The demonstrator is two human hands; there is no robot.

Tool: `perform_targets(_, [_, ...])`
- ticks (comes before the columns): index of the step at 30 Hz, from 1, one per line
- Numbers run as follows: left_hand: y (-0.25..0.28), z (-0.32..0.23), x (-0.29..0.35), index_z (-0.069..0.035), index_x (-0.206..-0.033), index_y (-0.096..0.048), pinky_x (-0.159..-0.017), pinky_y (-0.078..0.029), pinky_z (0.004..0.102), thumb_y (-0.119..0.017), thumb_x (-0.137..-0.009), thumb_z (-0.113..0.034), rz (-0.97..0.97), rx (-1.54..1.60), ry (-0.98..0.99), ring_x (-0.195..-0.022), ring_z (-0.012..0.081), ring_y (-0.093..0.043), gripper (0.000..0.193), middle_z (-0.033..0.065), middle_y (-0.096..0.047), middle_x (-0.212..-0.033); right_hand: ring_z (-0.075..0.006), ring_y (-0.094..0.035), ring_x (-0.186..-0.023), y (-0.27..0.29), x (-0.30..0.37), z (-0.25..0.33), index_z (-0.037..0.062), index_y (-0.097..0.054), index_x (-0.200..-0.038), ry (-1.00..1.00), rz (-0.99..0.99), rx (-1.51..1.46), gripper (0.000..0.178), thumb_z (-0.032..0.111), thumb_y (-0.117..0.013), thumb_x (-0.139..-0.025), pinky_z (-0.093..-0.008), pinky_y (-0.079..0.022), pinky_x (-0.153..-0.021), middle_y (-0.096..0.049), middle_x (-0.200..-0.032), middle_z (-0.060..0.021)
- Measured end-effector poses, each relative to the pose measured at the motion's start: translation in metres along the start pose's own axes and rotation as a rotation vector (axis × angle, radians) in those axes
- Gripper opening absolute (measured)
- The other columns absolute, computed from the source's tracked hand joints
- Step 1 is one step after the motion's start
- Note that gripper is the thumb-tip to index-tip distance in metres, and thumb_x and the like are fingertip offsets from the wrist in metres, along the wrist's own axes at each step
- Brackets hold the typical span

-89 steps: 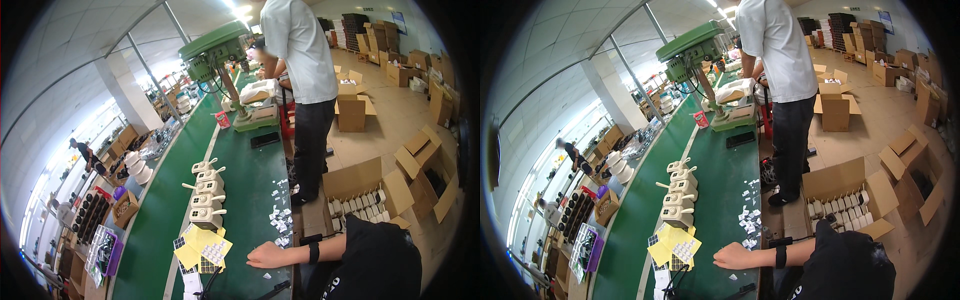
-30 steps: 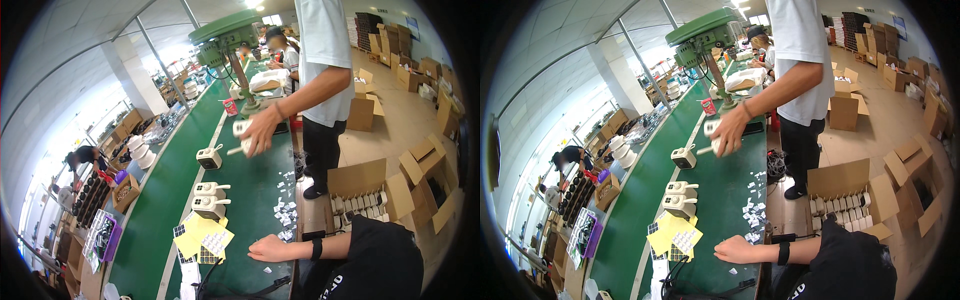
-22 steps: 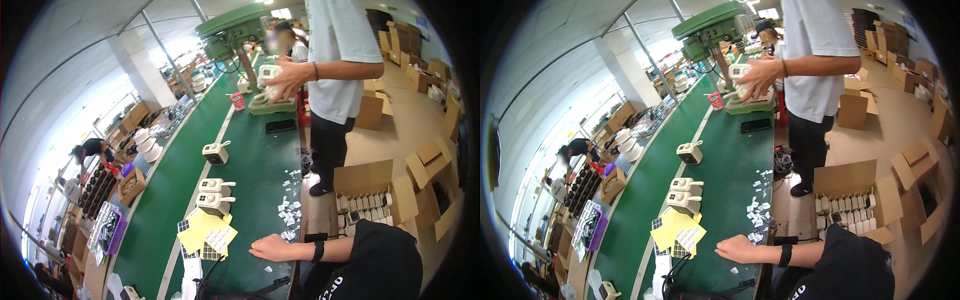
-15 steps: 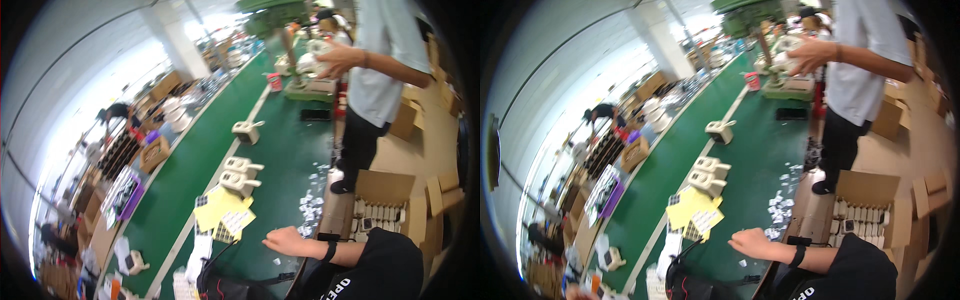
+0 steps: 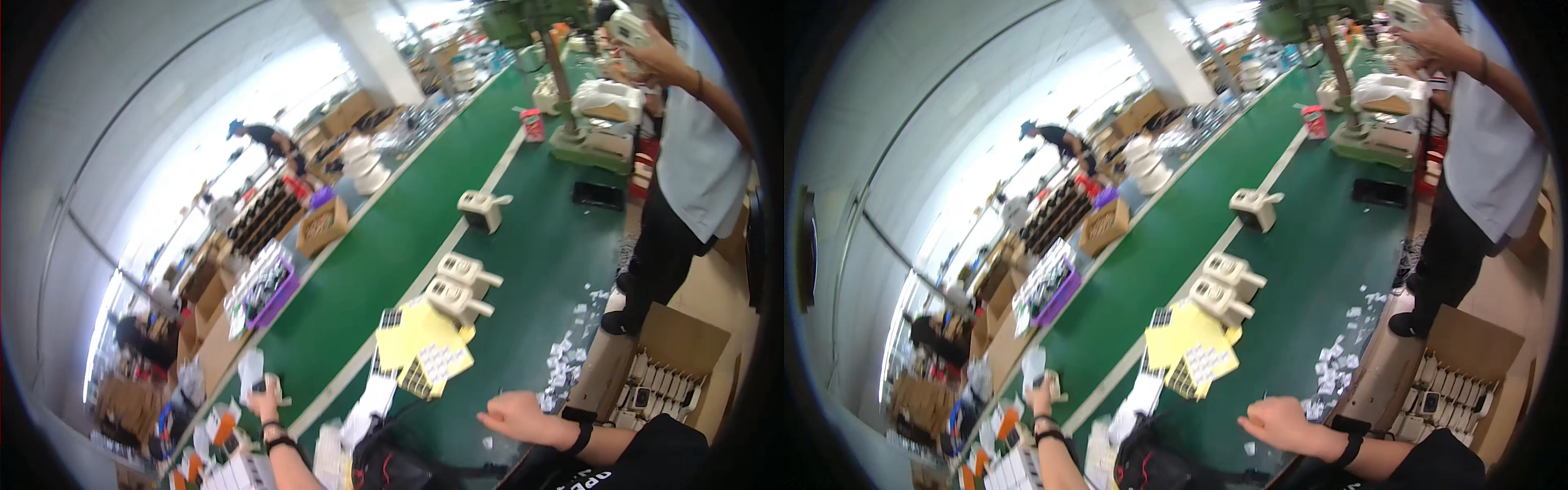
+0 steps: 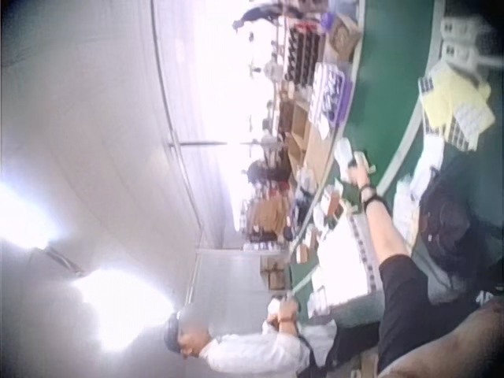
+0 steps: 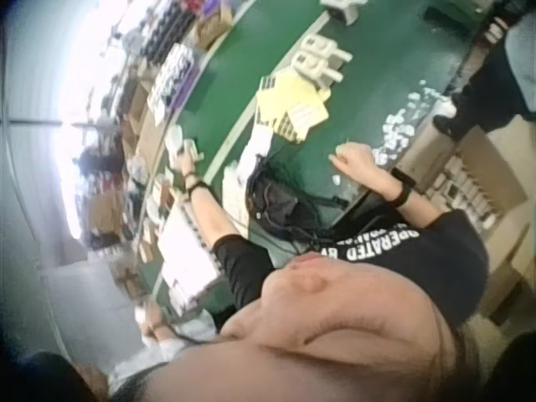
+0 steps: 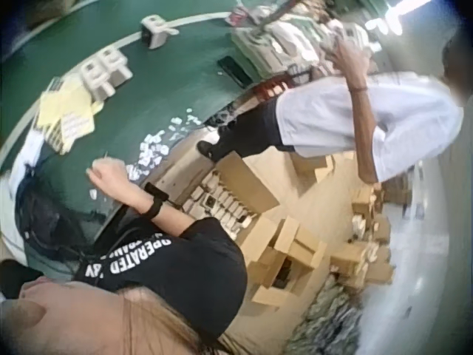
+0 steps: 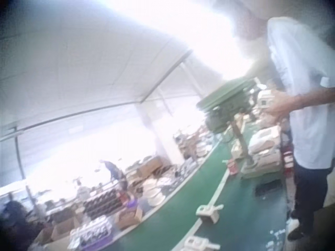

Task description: Inspecting, labeling, and assembling small cream-colored electronic radio devices on a factory assembly line.

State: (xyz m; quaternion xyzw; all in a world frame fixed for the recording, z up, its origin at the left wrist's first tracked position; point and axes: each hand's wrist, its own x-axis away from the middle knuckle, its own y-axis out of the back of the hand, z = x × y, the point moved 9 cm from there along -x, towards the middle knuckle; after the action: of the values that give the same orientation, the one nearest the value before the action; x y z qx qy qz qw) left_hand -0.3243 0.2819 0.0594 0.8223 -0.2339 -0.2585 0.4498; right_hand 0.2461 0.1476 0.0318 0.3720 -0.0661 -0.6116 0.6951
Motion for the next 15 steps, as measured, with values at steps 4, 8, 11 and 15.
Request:
perform_targets(4, [-0.056, 0.047, -0.056, 0.009, -0.130, -0.022, -0.099, -0.033, 0.0486, -0.063, -0.080, -0.026, 0.521, 0.692, 0.028, -0.109, 0.0411, -0.048, 0.073, 0.0271, -0.036, -0.127, -0.0270, -0.053, -0.052, -0.015, -0.002, 0.010, 0.0101, -0.043, -0.056, 0.064, 0.004, -0.085, 0.036, 0.031, -0.059, -0.081, -0.0382, -0.039, -0.045, -0.047, -0.053, -0.0062])
perform_targets(8, [-0.101, -0.051, -0.093, 0.008, -0.128, -0.026, -0.097, -0.034, 0.0478, -0.062, -0.080, -0.030, 0.555, 0.608, -0.096, -0.108, 0.0397, -0.049, 0.072, 0.0261, -0.039, -0.125, -0.0247, -0.053, -0.051, -0.017, -0.001, 0.008, 0.0104, -0.043, -0.057, -0.040, 0.106, 0.015, 0.037, 0.032, -0.058, -0.082, -0.0352, -0.039, -0.043, -0.046, -0.053, -0.0053])
perform_targets(11, [-0.116, -0.078, -0.100, 0.008, -0.127, -0.028, -0.096, -0.035, 0.0473, -0.061, -0.079, -0.033, 0.540, 0.534, -0.127, -0.107, 0.0386, -0.050, 0.071, 0.0253, -0.041, -0.123, -0.0266, -0.049, -0.097, -0.051, 0.014, -0.020, 0.0089, -0.052, -0.099, -0.341, 0.505, -0.108, 0.046, 0.041, -0.069, -0.070, -0.0423, -0.039, -0.077, -0.052, -0.095, -0.0181])
perform_targets(15, [-0.111, -0.060, -0.098, 0.008, -0.125, -0.032, -0.095, -0.037, 0.0466, -0.059, -0.079, -0.038, 0.482, 0.422, -0.110, -0.106, 0.0372, -0.051, 0.070, 0.0243, -0.044, -0.121, -0.0230, -0.051, -0.049, -0.010, -0.007, 0.007, 0.0098, -0.039, -0.056, -0.010, -0.033, -0.023, 0.041, 0.034, -0.058, -0.083, -0.0329, -0.038, -0.042, -0.042, -0.051, -0.0041])
